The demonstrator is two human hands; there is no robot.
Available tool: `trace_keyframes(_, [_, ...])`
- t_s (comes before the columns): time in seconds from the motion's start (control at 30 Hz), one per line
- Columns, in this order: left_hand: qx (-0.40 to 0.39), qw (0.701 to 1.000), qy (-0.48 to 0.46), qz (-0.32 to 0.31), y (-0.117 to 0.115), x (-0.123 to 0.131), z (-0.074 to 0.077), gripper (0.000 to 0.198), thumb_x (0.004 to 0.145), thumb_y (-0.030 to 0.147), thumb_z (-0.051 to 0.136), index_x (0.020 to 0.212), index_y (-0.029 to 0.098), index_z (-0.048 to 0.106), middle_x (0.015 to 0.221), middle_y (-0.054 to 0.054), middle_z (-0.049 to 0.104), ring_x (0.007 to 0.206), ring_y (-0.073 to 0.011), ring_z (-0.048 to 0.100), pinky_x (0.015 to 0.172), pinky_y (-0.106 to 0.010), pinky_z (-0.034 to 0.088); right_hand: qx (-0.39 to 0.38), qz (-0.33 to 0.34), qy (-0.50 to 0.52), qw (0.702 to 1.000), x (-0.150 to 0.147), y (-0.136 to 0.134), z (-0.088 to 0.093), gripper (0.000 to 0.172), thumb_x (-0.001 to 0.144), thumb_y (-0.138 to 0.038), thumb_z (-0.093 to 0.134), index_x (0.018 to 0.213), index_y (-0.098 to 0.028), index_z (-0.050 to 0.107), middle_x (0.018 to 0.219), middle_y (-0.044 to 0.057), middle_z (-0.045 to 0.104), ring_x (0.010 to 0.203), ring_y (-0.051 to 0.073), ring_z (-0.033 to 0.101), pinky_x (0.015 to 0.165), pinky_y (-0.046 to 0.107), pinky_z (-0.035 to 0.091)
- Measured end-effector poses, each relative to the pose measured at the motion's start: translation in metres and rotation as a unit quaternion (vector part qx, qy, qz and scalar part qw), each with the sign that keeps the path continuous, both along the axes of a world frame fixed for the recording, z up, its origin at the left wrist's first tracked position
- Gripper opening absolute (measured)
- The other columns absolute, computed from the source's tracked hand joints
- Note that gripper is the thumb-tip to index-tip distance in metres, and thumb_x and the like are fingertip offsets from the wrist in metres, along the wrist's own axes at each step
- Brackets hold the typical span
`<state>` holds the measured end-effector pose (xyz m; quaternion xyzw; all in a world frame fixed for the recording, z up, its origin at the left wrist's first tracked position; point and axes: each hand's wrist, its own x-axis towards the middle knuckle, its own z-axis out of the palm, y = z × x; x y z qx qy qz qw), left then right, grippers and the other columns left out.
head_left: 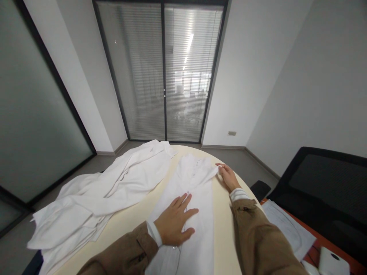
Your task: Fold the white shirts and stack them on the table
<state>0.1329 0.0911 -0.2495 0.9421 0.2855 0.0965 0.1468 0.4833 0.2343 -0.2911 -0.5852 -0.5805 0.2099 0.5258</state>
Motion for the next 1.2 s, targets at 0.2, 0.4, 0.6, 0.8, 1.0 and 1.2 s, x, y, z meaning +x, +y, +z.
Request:
trace_keyframes(0.2, [-0.018,1.000,0.018,0.007,0.002,0.002,0.003,0.067,0.082,0.034,0.063,0.144,0.024,0.040,0.163,-0.016,0.014,0.150,-0.0376,0.011,0.118,-0.058,0.020,0.029,0.064,0.105,0.992,-0.016,0.027,-0.003,0.037,0.079,-0.058,0.064,0.076,-0.021,0.055,0.076,0.003,0.067,0.074,0.017,0.060,0.072,0.030,0.049])
trace_keyframes(0.4, [-0.022,1.000,-0.002,0.010,0.001,0.003,0.005,0.067,0.081,0.034,0.064,0.143,0.023,0.041,0.164,-0.015,0.013,0.150,-0.0372,0.012,0.118,-0.057,0.021,0.053,0.031,0.002,0.998,-0.028,0.046,-0.003,0.039,0.078,-0.058,0.066,0.087,-0.020,0.061,0.067,-0.002,0.059,0.059,0.014,0.048,0.059,0.026,0.040])
trace_keyframes(0.6, [-0.014,1.000,-0.025,0.008,0.004,0.000,-0.001,0.066,0.083,0.040,0.063,0.143,0.024,0.041,0.163,-0.014,0.015,0.150,-0.0357,0.010,0.120,-0.054,0.019,0.065,-0.046,-0.068,0.995,-0.037,0.065,-0.004,0.049,0.076,-0.063,0.065,0.099,-0.020,0.066,0.083,0.003,0.067,0.066,0.016,0.054,0.067,0.029,0.042])
trace_keyframes(0.8, [-0.020,0.999,-0.028,0.010,0.006,-0.001,-0.003,0.066,0.085,0.045,0.061,0.145,0.025,0.041,0.164,-0.014,0.014,0.150,-0.0348,0.010,0.121,-0.052,0.018,0.011,-0.071,-0.187,0.980,-0.042,0.079,-0.010,0.045,0.078,-0.060,0.063,0.104,-0.024,0.066,0.072,0.000,0.064,0.062,0.017,0.056,0.062,0.027,0.038])
trace_keyframes(1.0, [-0.030,0.999,-0.022,0.017,0.007,-0.001,-0.002,0.067,0.086,0.045,0.060,0.146,0.025,0.039,0.163,-0.015,0.014,0.150,-0.0343,0.009,0.120,-0.053,0.017,-0.014,-0.063,-0.164,0.984,-0.033,0.090,-0.011,0.046,0.083,-0.063,0.054,0.093,-0.020,0.068,0.069,0.003,0.067,0.062,0.018,0.058,0.061,0.028,0.040])
trace_keyframes(1.2, [-0.028,0.999,-0.022,0.015,0.008,-0.001,-0.004,0.066,0.086,0.047,0.059,0.145,0.025,0.040,0.163,-0.016,0.016,0.150,-0.0344,0.011,0.120,-0.053,0.017,-0.020,-0.031,-0.153,0.988,-0.024,0.099,-0.007,0.044,0.085,-0.060,0.052,0.083,-0.019,0.069,0.074,0.006,0.071,0.068,0.020,0.062,0.068,0.030,0.043])
